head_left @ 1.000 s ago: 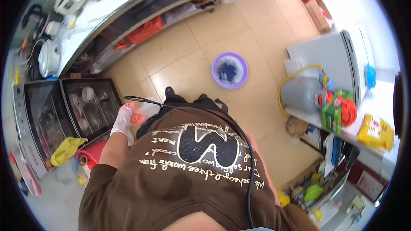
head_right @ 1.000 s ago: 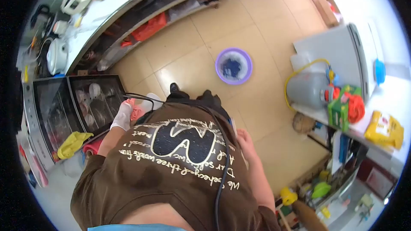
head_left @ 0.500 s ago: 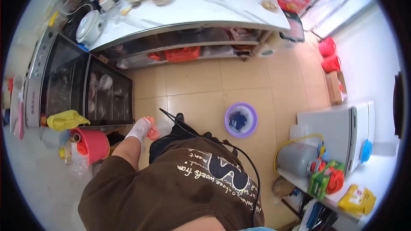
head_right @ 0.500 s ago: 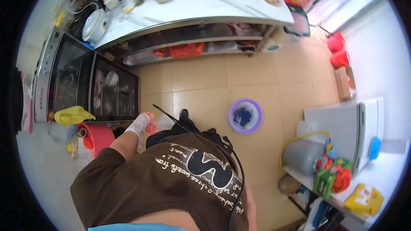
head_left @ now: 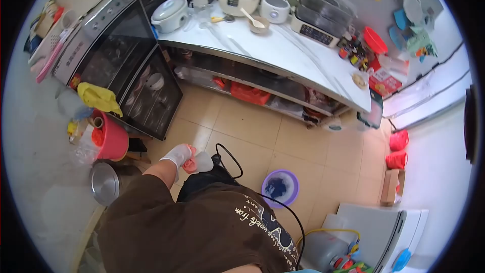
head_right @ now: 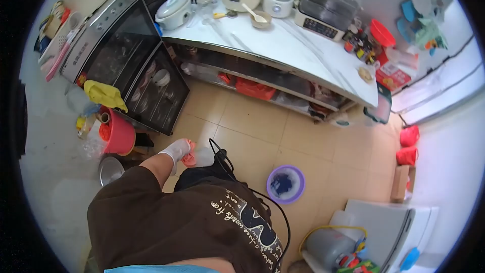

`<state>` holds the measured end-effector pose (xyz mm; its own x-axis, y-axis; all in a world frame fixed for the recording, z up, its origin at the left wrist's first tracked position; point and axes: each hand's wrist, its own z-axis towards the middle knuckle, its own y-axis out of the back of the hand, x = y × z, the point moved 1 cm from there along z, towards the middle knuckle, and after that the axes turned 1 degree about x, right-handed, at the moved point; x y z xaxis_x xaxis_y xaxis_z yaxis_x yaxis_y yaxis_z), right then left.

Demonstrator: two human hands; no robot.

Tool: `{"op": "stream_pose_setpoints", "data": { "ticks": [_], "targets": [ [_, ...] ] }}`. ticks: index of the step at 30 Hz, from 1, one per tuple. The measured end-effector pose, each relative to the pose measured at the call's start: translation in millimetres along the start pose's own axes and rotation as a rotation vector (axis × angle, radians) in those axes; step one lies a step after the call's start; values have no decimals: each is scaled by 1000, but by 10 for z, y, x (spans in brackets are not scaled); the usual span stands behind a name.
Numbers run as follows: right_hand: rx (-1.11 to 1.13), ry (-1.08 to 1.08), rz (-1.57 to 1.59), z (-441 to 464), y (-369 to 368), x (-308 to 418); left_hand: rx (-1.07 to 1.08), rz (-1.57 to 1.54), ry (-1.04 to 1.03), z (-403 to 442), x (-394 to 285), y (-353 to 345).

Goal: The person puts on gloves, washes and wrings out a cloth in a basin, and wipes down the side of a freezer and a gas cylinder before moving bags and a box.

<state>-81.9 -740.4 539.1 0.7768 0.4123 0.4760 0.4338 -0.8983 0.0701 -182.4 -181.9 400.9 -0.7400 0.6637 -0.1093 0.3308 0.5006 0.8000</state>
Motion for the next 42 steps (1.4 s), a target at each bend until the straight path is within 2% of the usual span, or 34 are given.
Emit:
{"op": "stream_pose_setpoints", "data": {
  "ticks": [3,6,7,9,12,16,17,18,19,21,22,23,24,25,27,28,30,31,33,34,37,39,41,42],
  "targets": [
    [-20,-1,-35,90,5,133,5,32,-77,515,340,-557],
    [-46,-5,-59,157,11,210,62,96,-70,18,130,-5],
    [-55,-8,-65,175,16,230,54,86,-62,130,170,-101],
    [-70,-10,-82,187,20,257,-89,-151,24,349,264,-310],
    [-98,-8,-88,146,76,245,-114,-266,23,-74,32,357],
    [-146,47,-98,-7,215,163,-296,-771,-82,-198,-508,1192],
    [-155,79,-111,-74,240,190,-91,-904,-42,32,-620,1318],
    [-169,127,-132,-153,235,260,-48,-1137,-154,-340,-959,1776],
    [-176,194,-152,-173,198,406,-182,-1085,-283,-260,-1119,1915],
    [-134,373,-185,-211,-9,974,-176,-1148,-408,-386,-1558,2410],
    [-168,536,-187,-161,-141,1221,-79,-1210,-468,-523,-1754,2628],
    [-126,605,-93,84,-189,1371,-86,-1360,-556,-468,-1934,2702],
    [-105,536,-52,-140,-425,1795,38,-1392,-619,-757,-2082,2992],
    [-95,597,60,-47,-517,1986,63,-1574,-651,-827,-2258,3062],
    [30,740,365,-32,-687,2384,393,-1721,-822,-872,-2406,3182],
    [18,743,375,-16,-695,2507,407,-1712,-829,-964,-2498,3220],
    [207,947,503,-10,-740,2715,154,-1481,-790,-1235,-2656,3245],
    [205,957,508,-53,-763,2773,201,-1433,-700,-1335,-2686,3251],
    [263,1021,433,-164,-816,2824,265,-1433,-671,-1219,-2714,3076],
    [327,1007,459,-147,-817,2762,169,-1555,-601,-1277,-2766,3011],
    [356,979,447,-204,-866,2630,318,-1460,-613,-1025,-2636,2841],
    [328,943,458,-219,-924,2586,311,-1514,-533,-964,-2624,2729],
    [-206,1124,-34,-292,-977,2610,344,-1586,-430,-910,-2609,2679],
    [-215,1123,-32,-350,-1000,2643,353,-1582,-436,-796,-2584,2650]
  ]
}}
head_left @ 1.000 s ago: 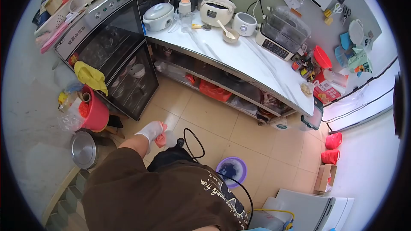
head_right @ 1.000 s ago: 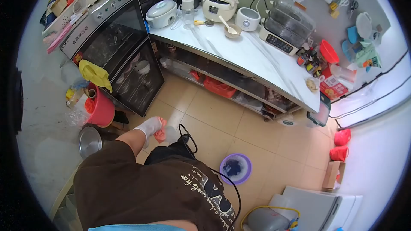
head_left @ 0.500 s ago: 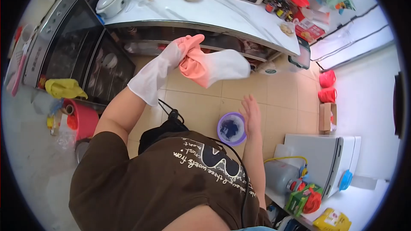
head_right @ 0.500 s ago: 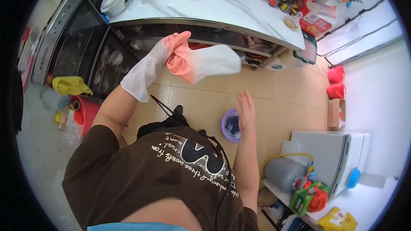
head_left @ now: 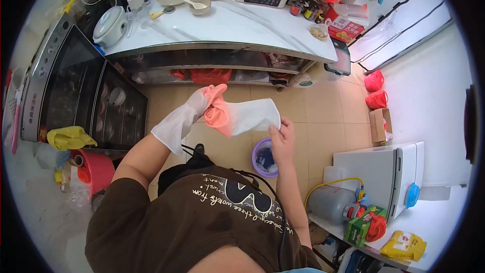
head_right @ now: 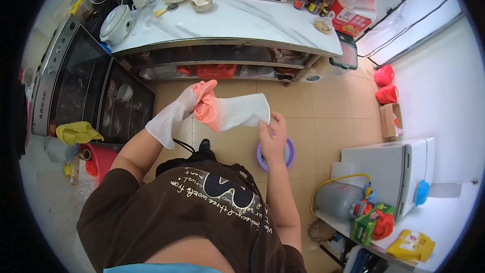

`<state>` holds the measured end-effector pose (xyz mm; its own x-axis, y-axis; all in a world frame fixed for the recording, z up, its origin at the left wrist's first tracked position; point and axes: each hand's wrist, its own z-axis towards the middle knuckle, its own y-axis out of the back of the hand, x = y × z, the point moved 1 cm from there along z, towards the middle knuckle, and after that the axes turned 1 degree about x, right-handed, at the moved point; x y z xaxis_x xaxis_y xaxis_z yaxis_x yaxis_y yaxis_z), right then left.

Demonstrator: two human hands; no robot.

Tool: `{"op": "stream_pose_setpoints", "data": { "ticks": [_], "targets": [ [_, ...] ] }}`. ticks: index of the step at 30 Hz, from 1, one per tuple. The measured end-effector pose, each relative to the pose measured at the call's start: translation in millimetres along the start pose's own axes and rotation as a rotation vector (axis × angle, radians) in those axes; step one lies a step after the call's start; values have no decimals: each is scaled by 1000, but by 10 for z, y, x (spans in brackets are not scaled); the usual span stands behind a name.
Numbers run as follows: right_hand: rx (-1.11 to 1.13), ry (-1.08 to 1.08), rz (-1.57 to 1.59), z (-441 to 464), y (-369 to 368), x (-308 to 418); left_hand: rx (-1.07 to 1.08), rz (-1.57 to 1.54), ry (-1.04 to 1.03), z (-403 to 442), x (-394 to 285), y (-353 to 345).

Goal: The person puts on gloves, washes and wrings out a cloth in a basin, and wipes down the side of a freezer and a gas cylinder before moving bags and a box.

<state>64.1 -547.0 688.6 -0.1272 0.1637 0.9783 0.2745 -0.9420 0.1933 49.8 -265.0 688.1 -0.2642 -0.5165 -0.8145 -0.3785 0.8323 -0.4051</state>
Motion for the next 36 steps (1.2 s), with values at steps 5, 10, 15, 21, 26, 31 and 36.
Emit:
{"op": "stream_pose_setpoints", "data": {
  "ticks": [5,10,15,21,26,31,36],
  "targets": [
    [-22,361,-487,-44,74,338,-359,892,-645,693,678,704],
    [128,274,-492,13,-112,323,381,428,285,9,37,-298],
    [248,558,-652,8,-265,302,597,441,303,-152,377,-709],
    [285,428,-646,-117,-209,207,617,351,282,10,710,-588],
    [180,389,-732,-151,-238,160,539,365,259,-116,622,-613],
    [271,232,-1004,-180,-265,205,527,421,53,-158,765,-668],
    [228,371,-1087,-203,-279,177,501,532,56,-223,747,-674]
  ]
}}
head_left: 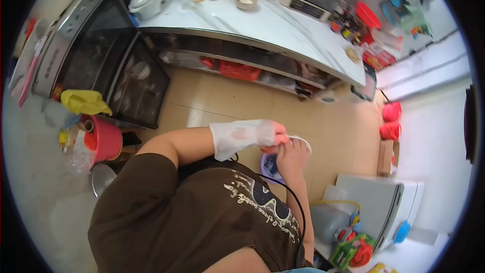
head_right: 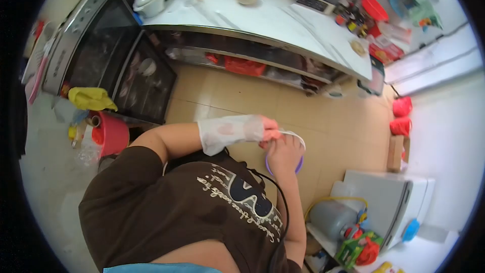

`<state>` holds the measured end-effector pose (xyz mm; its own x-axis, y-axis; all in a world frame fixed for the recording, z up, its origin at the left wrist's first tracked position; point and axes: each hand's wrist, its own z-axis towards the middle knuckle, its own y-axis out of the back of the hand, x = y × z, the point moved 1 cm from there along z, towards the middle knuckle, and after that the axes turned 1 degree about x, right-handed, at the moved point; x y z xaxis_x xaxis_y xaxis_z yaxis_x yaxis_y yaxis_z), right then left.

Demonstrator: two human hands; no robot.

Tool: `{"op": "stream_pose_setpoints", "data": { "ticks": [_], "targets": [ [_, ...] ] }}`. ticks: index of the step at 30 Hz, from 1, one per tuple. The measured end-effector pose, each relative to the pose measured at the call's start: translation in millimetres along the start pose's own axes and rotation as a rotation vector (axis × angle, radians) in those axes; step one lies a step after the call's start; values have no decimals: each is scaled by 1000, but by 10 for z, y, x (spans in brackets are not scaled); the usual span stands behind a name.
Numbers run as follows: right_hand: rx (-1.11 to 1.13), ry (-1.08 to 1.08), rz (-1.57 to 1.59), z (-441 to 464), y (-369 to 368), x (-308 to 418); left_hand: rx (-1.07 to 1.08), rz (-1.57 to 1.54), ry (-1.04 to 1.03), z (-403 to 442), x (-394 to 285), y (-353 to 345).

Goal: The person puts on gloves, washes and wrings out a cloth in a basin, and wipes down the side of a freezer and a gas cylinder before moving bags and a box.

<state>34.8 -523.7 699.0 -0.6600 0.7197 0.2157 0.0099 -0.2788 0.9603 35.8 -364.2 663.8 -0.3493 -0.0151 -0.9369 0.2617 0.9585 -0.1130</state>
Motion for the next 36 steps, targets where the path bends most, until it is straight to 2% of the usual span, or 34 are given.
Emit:
{"op": "stream_pose_setpoints", "data": {
  "ticks": [1,3,5,6,8,10,12,13,14,15,17,18,19,21,22,24,25,27,28,29,31,32,34,35,36],
  "targets": [
    [-5,15,-21,-7,-18,2,51,81,-22,-54,-49,50],
    [-17,78,-21,-33,-56,21,-12,128,19,-157,-218,39],
    [-80,198,-193,-62,-57,70,-80,103,-3,-14,-21,16],
    [-86,229,-179,-19,-20,130,-93,75,-27,-6,13,63],
    [445,-116,125,4,54,144,-105,-4,-3,53,95,171],
    [419,-202,208,-56,-112,32,-67,-83,20,102,87,115],
    [390,-295,296,-83,-184,-77,-4,-112,-99,36,90,66],
    [421,-318,478,-47,-175,-137,7,-112,-100,-5,98,46],
    [449,-336,663,-15,-180,-209,76,-37,-121,-51,103,22],
    [444,-340,662,-56,-381,-408,144,39,-142,-74,109,-8],
    [335,-484,1141,-192,-899,-833,155,43,-99,-33,211,-83],
    [289,-582,1147,-144,-764,-693,163,45,-54,-13,261,-108],
    [284,-589,1145,-74,-645,-588,172,45,-54,3,312,-119],
    [65,-623,1815,39,-455,-433,247,171,-34,8,401,-160],
    [57,-628,1813,69,-396,-334,257,172,-34,30,449,-182],
    [-134,-783,2062,101,-338,-197,157,-45,-219,70,491,-194],
    [-142,-784,2060,50,-461,-268,163,-44,-219,31,369,-191],
    [33,-555,2099,-49,-680,-344,61,-299,-145,0,142,-160],
    [-27,-778,2059,-42,-688,-258,19,-296,-20,47,134,-159],
    [-35,-783,2055,-29,-711,-292,27,-298,-18,54,112,-162],
    [105,-785,1515,12,-679,-262,80,-254,-53,-1,21,-156],
    [171,-721,1525,45,-612,-285,93,-254,-47,-34,-27,-152],
    [216,-523,1270,84,-562,-330,257,-110,-103,-137,-161,-150],
    [240,-448,1343,101,-442,-300,280,-118,-93,-149,-183,-152],
    [256,-431,1548,244,-256,-129,305,-57,-85,-139,-200,-140]
  ]
}}
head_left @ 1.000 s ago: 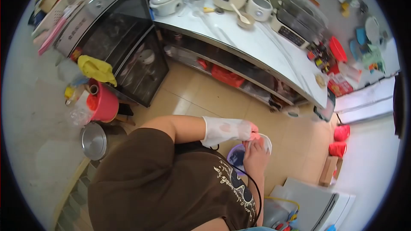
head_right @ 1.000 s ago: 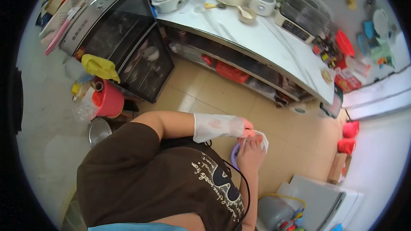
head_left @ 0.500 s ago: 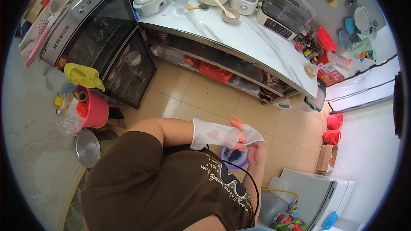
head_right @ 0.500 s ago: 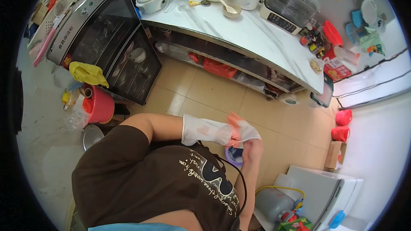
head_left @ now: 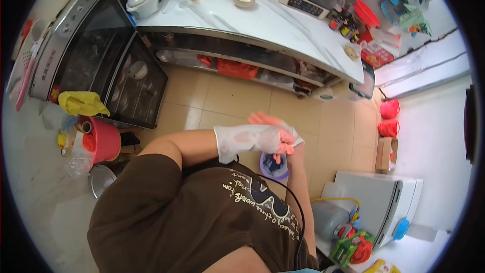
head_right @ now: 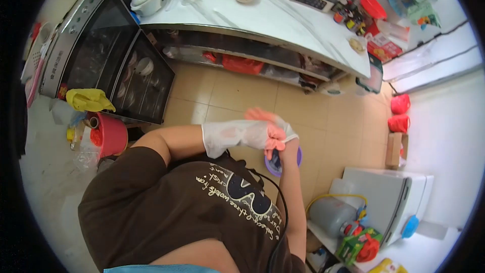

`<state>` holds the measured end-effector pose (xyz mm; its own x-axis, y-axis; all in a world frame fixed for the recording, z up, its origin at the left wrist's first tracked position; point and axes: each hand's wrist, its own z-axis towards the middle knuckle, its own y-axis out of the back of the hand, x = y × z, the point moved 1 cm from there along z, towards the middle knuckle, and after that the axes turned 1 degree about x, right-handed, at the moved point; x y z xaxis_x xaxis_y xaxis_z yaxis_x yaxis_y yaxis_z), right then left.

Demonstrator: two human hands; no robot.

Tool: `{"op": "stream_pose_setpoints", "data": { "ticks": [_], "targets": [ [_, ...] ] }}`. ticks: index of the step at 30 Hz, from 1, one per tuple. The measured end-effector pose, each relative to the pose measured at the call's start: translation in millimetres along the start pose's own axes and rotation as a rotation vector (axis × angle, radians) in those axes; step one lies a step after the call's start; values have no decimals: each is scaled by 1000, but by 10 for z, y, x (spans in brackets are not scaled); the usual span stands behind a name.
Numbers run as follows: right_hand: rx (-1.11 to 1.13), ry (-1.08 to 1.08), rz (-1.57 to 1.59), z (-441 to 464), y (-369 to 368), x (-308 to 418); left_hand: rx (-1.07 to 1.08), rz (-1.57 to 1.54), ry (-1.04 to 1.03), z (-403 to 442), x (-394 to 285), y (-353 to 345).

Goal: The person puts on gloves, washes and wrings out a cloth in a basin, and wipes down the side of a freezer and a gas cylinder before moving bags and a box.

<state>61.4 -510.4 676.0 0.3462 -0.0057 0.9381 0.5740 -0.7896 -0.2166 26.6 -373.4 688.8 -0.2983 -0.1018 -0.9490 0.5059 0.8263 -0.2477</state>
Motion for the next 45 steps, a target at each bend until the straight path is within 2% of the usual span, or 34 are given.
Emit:
{"op": "stream_pose_setpoints", "data": {
  "ticks": [1,3,5,7,9,11,14,17,21,24,27,30,32,33,34,35,36,37,38,39,41,42,44,45],
  "targets": [
    [67,-10,192,31,-183,225,30,57,19,11,10,26],
    [108,2,488,213,-96,146,61,7,12,22,147,58],
    [61,37,453,244,142,-95,67,45,56,21,171,80],
    [-20,129,824,248,167,-156,102,-59,26,18,250,97],
    [-104,86,829,222,166,-162,115,-41,58,-4,198,44],
    [-243,51,693,209,185,-192,118,-18,89,-27,200,27],
    [-212,117,600,221,423,-527,143,-41,89,-44,298,-18],
    [-234,114,587,167,312,-413,122,-37,136,-44,352,-74],
    [-308,70,580,104,334,-457,94,5,121,-69,354,-94],
    [-306,-63,461,55,408,-451,77,32,148,-32,420,-113],
    [-243,-59,423,55,372,-434,107,40,162,-43,452,-124],
    [-276,18,499,132,216,-438,134,18,182,-63,423,-148],
    [-145,43,429,152,207,-506,140,17,204,-91,392,-157],
    [-151,44,429,96,126,-406,48,65,132,-111,309,-123],
    [-178,112,168,-7,-5,-203,-41,114,61,-115,240,-95],
    [-204,176,-93,-76,-89,-98,-28,114,63,-95,198,-83],
    [-218,176,-93,-56,-65,-212,-254,235,0,-68,151,-49],
    [-360,261,-254,-5,-20,-364,-481,355,-67,-53,124,-27],
    [-500,346,-418,18,29,-493,-587,497,-207,-20,200,-24],
    [-509,348,-422,-31,-117,-322,-578,497,-212,-10,233,17],
    [-354,425,-480,-108,-385,58,-284,538,-113,-10,292,129],
    [-305,453,-498,-110,-401,111,-277,544,-119,4,368,150],
    [-257,435,-776,-45,-85,-309,-210,206,-120,21,555,121],
    [-241,425,-868,-35,57,-520,-204,204,-117,10,523,87]
  ]
}}
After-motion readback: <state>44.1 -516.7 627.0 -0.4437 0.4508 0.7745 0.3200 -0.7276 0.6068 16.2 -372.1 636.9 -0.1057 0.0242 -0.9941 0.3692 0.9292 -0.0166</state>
